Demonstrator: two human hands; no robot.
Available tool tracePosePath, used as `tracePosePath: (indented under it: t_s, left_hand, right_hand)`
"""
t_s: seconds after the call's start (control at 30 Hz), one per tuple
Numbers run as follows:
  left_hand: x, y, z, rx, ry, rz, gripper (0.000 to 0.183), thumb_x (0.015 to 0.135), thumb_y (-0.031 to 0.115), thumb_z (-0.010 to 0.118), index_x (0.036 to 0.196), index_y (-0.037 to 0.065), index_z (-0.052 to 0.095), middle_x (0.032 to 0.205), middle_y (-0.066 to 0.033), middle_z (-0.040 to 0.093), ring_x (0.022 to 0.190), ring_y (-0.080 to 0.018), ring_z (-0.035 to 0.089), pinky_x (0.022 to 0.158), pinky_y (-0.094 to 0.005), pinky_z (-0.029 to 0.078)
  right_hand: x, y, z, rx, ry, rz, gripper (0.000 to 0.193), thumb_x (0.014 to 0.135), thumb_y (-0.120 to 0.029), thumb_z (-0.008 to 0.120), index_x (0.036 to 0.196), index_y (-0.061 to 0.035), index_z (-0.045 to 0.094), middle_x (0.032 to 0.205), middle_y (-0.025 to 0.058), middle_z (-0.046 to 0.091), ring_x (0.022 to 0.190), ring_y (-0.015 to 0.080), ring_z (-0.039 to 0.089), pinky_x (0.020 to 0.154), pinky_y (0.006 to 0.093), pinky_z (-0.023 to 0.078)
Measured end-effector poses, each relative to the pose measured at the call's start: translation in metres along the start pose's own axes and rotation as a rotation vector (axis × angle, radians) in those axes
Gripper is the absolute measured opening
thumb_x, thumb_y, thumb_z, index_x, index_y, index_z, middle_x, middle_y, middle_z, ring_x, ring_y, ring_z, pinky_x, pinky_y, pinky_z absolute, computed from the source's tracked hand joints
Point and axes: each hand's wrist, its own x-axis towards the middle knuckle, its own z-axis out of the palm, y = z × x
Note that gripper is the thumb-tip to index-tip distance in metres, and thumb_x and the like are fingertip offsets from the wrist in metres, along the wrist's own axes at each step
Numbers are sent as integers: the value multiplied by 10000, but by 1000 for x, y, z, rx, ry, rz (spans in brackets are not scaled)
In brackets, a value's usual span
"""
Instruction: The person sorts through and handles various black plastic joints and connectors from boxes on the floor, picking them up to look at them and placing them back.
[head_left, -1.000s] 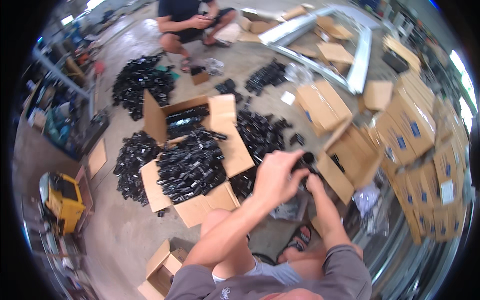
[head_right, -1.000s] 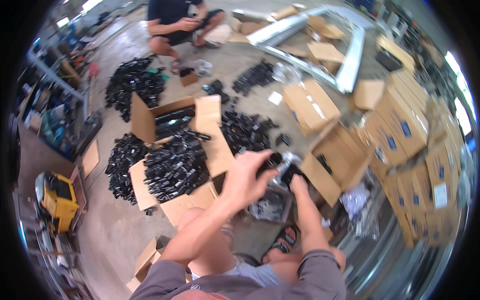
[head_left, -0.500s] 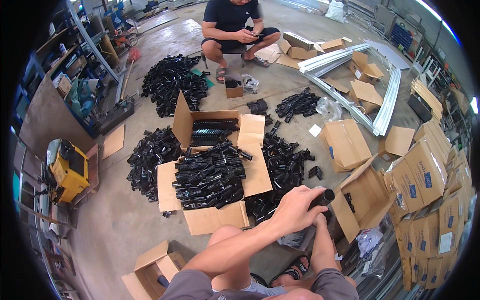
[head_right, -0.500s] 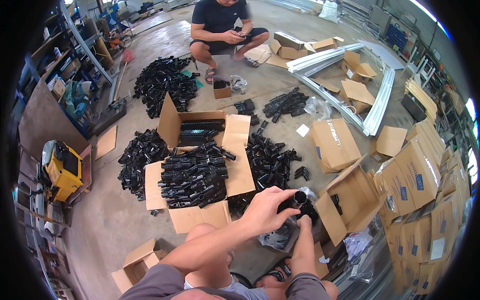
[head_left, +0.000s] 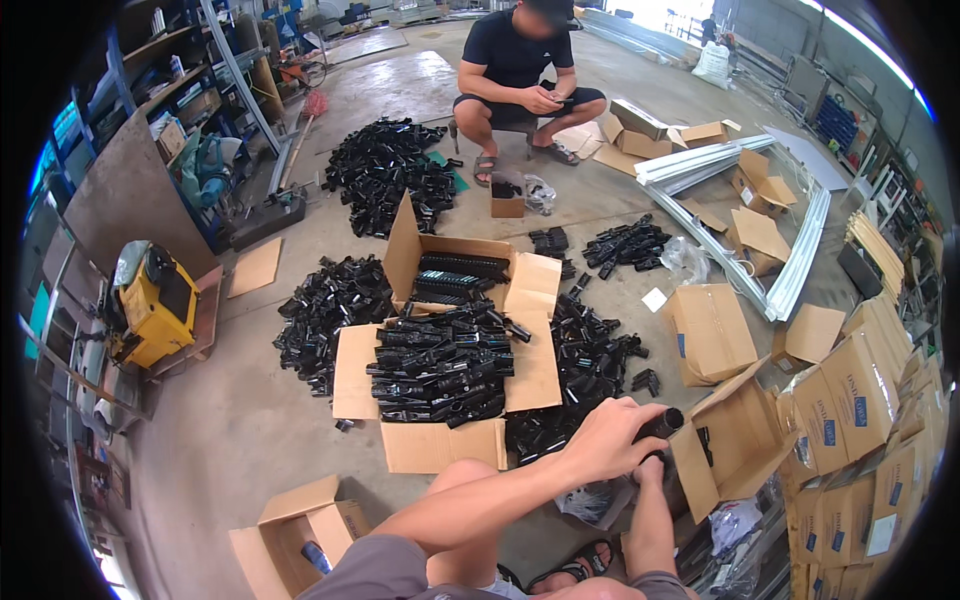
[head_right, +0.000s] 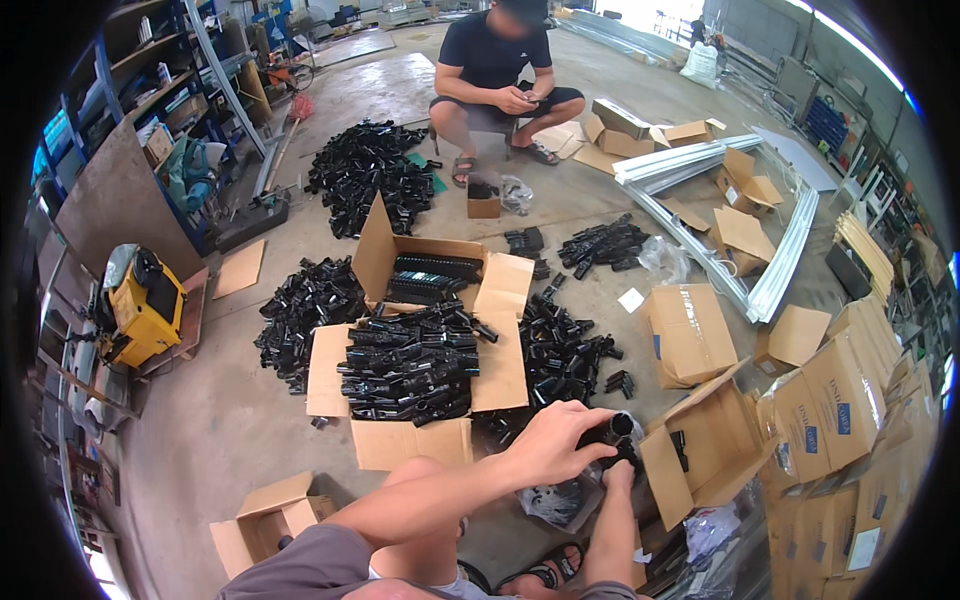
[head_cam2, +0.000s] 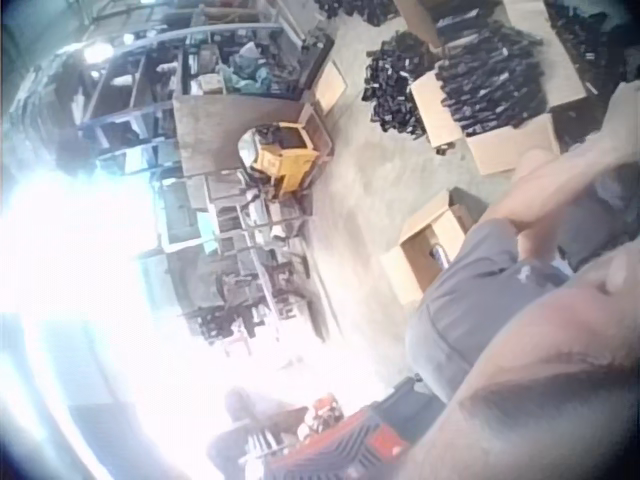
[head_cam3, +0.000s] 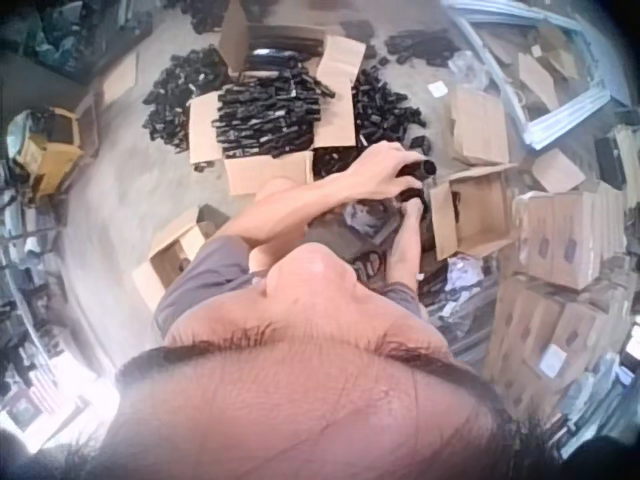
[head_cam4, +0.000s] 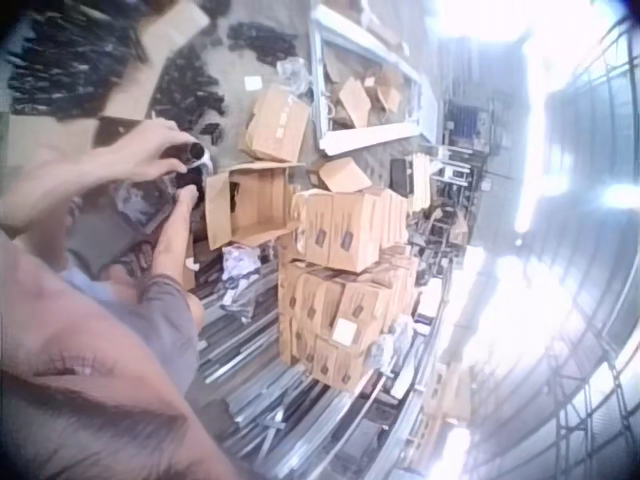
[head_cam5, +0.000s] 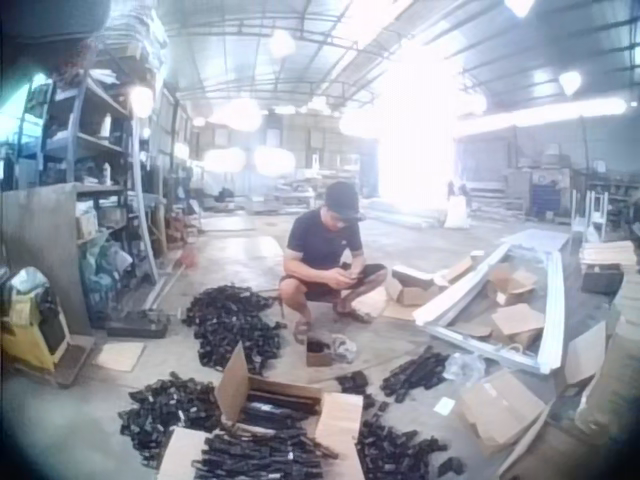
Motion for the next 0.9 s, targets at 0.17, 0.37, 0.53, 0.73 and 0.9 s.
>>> tracePosePath:
  t_s: [0.17, 0.37, 0.53, 0.73, 0.9]
  left_hand:
    - [15, -8, 12, 20, 77, 107, 420, 800, 244, 773, 1138, 20, 661, 948, -221, 660, 908, -387, 614, 818, -444, 500]
    - [2, 0, 3, -257, -32, -53, 413, 809, 16, 770, 1203, -15, 651, 1053, -98, 709, 987, -157, 661, 868, -305, 516]
    - [-3, 23, 20, -596, -181, -43, 410, 817, -18, 755, 1214, -5, 653, 1058, -81, 697, 1027, -154, 659, 943, -301, 504]
    - [-15, 29, 22, -875, -288, -92, 448, 860, 4, 731, 1286, -23, 596, 1183, -104, 693, 1084, -152, 644, 982, -318, 502]
    - [-15, 26, 29, -976, -299, -115, 458, 861, 14, 733, 1295, -22, 588, 1191, -120, 690, 1102, -165, 640, 997, -334, 497]
  right_hand:
    - [10, -30, -76, -349, 15, -541, 165, 897, -105, 563, 967, -29, 691, 962, 227, 696, 950, 419, 655, 814, 454, 522]
    - [-145, -192, -210, 680, 139, -473, 138, 877, 1, 700, 1008, 44, 693, 912, 116, 740, 815, 170, 709, 765, 285, 544]
    - [-214, -194, -231, 615, 408, -656, 153, 838, 2, 754, 986, 19, 721, 910, 105, 737, 821, 149, 697, 737, 268, 535]
    - [-223, -191, -226, 586, 493, -773, 160, 814, 9, 774, 964, -3, 720, 894, 114, 728, 813, 183, 706, 707, 280, 549]
    - [-224, -186, -229, 527, 555, -821, 173, 789, 12, 788, 939, -22, 710, 886, 107, 721, 768, 212, 692, 667, 311, 545]
